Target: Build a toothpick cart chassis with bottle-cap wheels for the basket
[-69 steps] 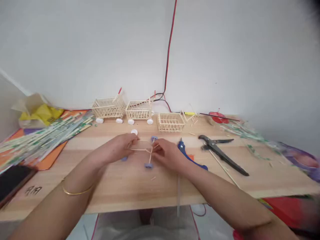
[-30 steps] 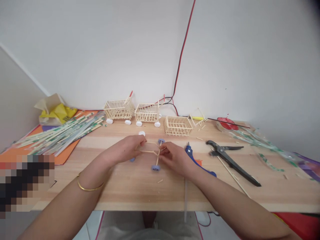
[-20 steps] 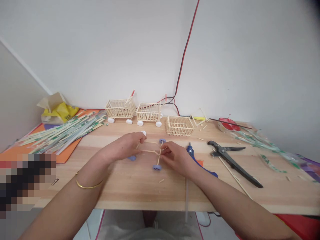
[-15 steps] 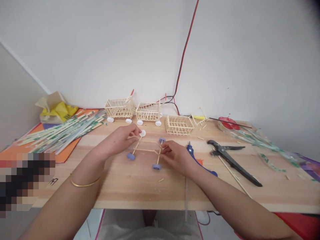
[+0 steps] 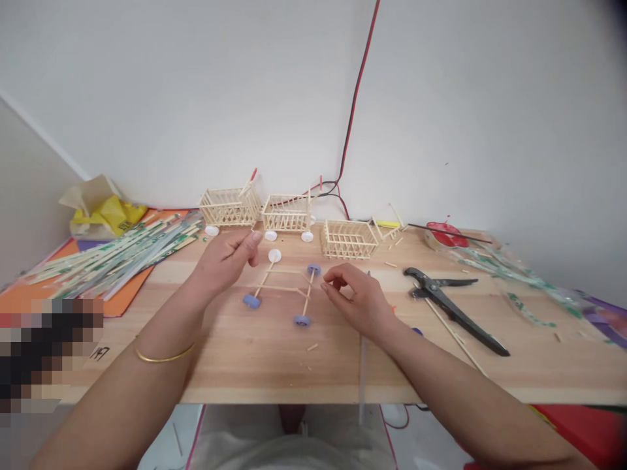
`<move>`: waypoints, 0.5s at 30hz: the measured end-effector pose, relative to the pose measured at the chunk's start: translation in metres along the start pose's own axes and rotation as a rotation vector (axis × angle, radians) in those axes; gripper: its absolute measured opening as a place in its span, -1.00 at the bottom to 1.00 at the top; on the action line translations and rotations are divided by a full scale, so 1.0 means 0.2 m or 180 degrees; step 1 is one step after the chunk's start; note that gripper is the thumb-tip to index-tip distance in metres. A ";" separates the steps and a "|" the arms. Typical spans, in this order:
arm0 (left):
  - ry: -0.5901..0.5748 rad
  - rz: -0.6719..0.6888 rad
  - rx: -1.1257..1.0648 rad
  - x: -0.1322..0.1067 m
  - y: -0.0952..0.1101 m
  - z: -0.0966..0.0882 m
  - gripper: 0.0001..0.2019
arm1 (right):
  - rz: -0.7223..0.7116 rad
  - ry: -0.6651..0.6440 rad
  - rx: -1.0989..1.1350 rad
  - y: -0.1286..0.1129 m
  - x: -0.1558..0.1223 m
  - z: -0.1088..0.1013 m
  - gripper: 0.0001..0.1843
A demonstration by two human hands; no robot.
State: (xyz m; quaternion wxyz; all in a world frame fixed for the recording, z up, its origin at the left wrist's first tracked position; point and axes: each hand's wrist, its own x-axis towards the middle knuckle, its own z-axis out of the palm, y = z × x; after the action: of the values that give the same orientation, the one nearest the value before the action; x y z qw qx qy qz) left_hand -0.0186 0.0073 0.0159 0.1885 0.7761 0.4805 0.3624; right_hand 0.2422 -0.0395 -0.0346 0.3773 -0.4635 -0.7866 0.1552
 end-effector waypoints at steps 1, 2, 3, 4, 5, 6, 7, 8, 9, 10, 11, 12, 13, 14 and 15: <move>0.0032 0.0050 -0.0179 0.00 0.00 0.00 -0.56 | 0.0004 0.0011 0.0005 0.00 0.00 0.00 -0.96; 0.0077 0.0106 -0.0399 -0.01 0.01 0.00 -0.60 | 0.0010 0.0022 0.0009 0.00 0.00 -0.01 -0.96; 0.0133 0.0161 -0.0643 -0.01 0.02 0.00 -0.64 | 0.0014 0.0030 0.0015 0.00 0.00 -0.01 -0.96; 0.0205 0.0201 -0.0878 -0.02 0.02 0.01 -0.68 | 0.0019 0.0037 0.0022 0.00 0.01 -0.01 -0.96; 0.0296 0.0227 -0.1074 -0.02 0.02 0.01 -0.70 | 0.0020 0.0044 0.0028 0.00 0.01 -0.01 -0.96; 0.0409 0.0243 -0.1221 -0.02 0.02 0.02 -0.71 | 0.0015 0.0048 0.0032 0.00 0.01 -0.01 -0.96; 0.0529 0.0251 -0.1322 -0.03 0.02 0.02 -0.70 | 0.0007 0.0054 0.0033 0.00 0.01 -0.01 -0.95; 0.0639 0.0262 -0.1405 -0.03 0.02 0.03 -0.68 | -0.0001 0.0066 0.0033 0.01 0.01 -0.02 -0.94; 0.0733 0.0288 -0.1506 -0.02 0.01 0.03 -0.64 | -0.0006 0.0084 0.0031 0.01 0.01 -0.02 -0.94; 0.0824 0.0349 -0.1648 -0.02 0.01 0.03 -0.60 | -0.0007 0.0098 0.0030 0.01 0.00 -0.02 -0.94; 0.0896 0.0440 -0.1815 -0.01 0.01 0.04 -0.56 | -0.0004 0.0104 0.0030 0.02 0.00 -0.02 -0.94; 0.0964 0.0540 -0.1977 -0.01 0.01 0.04 -0.53 | 0.0008 0.0107 0.0027 0.02 0.00 -0.02 -0.94; 0.1053 0.0613 -0.2112 0.00 0.01 0.04 -0.51 | 0.0024 0.0103 0.0017 0.02 0.00 -0.02 -0.95; 0.1168 0.0649 -0.2219 0.01 0.02 0.04 -0.50 | 0.0046 0.0092 0.0000 0.02 0.01 -0.03 -0.95; 0.1300 0.0642 -0.2298 0.01 0.02 0.04 -0.49 | 0.0074 0.0087 -0.0021 0.02 0.01 -0.03 -0.96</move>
State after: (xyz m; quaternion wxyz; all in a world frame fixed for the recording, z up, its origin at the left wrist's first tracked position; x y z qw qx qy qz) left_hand -0.0091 0.0079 0.0140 0.3127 0.6156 0.2720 0.6703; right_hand 0.2486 -0.0374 -0.0316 0.3846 -0.4760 -0.7764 0.1507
